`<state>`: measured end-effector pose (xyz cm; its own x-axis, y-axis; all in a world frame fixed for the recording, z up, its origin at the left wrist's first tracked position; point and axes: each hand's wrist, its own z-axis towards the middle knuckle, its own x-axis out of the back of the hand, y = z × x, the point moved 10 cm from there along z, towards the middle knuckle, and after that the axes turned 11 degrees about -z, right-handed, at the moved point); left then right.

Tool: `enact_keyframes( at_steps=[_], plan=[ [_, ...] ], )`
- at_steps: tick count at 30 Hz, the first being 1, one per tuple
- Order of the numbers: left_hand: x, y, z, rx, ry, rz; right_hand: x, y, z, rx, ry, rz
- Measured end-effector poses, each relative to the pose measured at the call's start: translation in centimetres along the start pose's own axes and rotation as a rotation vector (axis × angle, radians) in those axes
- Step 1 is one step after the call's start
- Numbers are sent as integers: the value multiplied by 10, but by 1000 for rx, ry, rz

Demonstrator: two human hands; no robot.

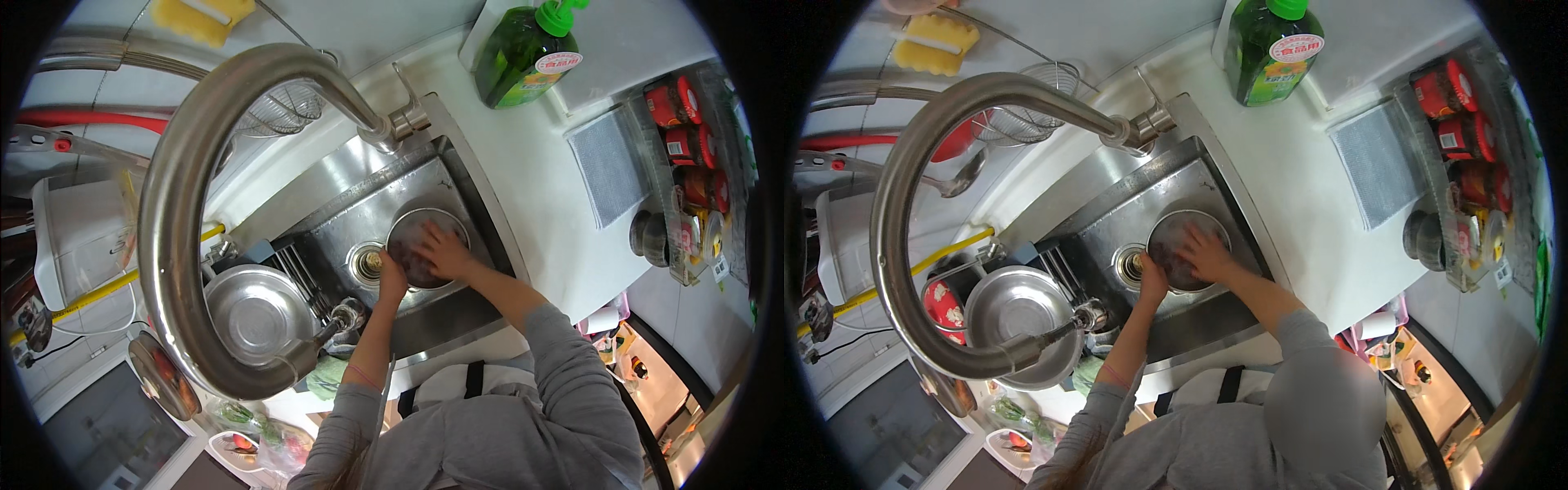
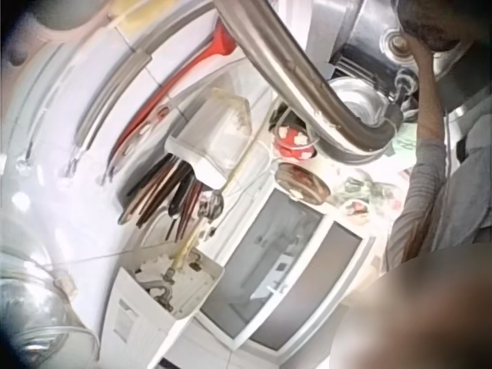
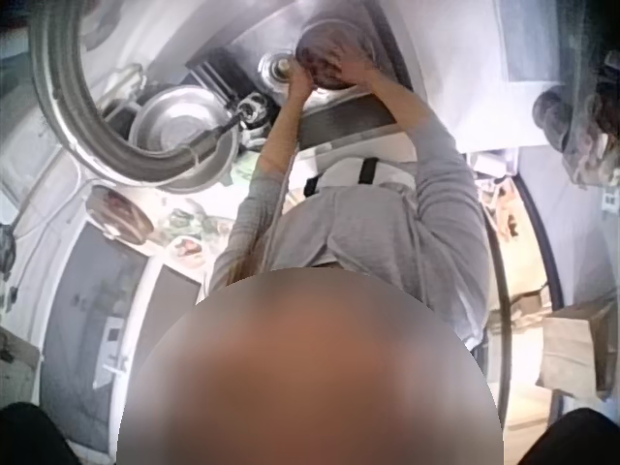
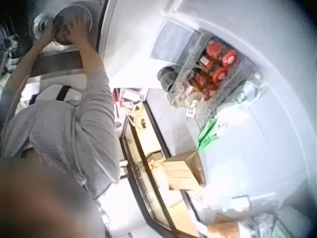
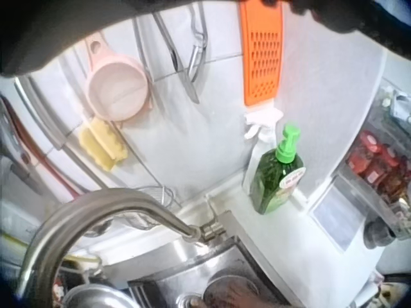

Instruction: The person uses scissors to cut grapes from their stems into a metal bowl. They then rinse the grapes under running water, add a white powder from a jar, and continue rinsing and agitating the grapes in the bowl.

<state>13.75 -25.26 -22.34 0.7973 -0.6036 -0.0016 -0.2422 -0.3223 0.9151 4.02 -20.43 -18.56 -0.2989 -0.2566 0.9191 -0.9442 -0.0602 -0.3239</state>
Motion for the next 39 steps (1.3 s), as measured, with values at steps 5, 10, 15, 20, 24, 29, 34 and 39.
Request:
enact_keyframes(
  at_steps=[5,10,15,20,24,29,34,39],
  plan=[
    [-5,30,-4,-23,-16,68,-12,-29,15,51,189,76],
    [0,25,-5,-21,11,304,-24,9,4,-199,79,-130],
    [4,5,-1,18,17,265,-14,-39,6,28,108,41],
    [23,-59,8,89,58,-21,-16,-11,21,-6,143,-240],
    [11,-2,-1,49,52,375,-28,-3,3,-188,43,-60],
    [0,36,-8,-248,104,843,9,2,-2,-198,149,465],
    [-37,66,-5,-403,-55,747,-3,68,6,-600,272,424],
    [-25,9,40,-54,45,389,-38,73,18,-675,122,642]
  ],
)
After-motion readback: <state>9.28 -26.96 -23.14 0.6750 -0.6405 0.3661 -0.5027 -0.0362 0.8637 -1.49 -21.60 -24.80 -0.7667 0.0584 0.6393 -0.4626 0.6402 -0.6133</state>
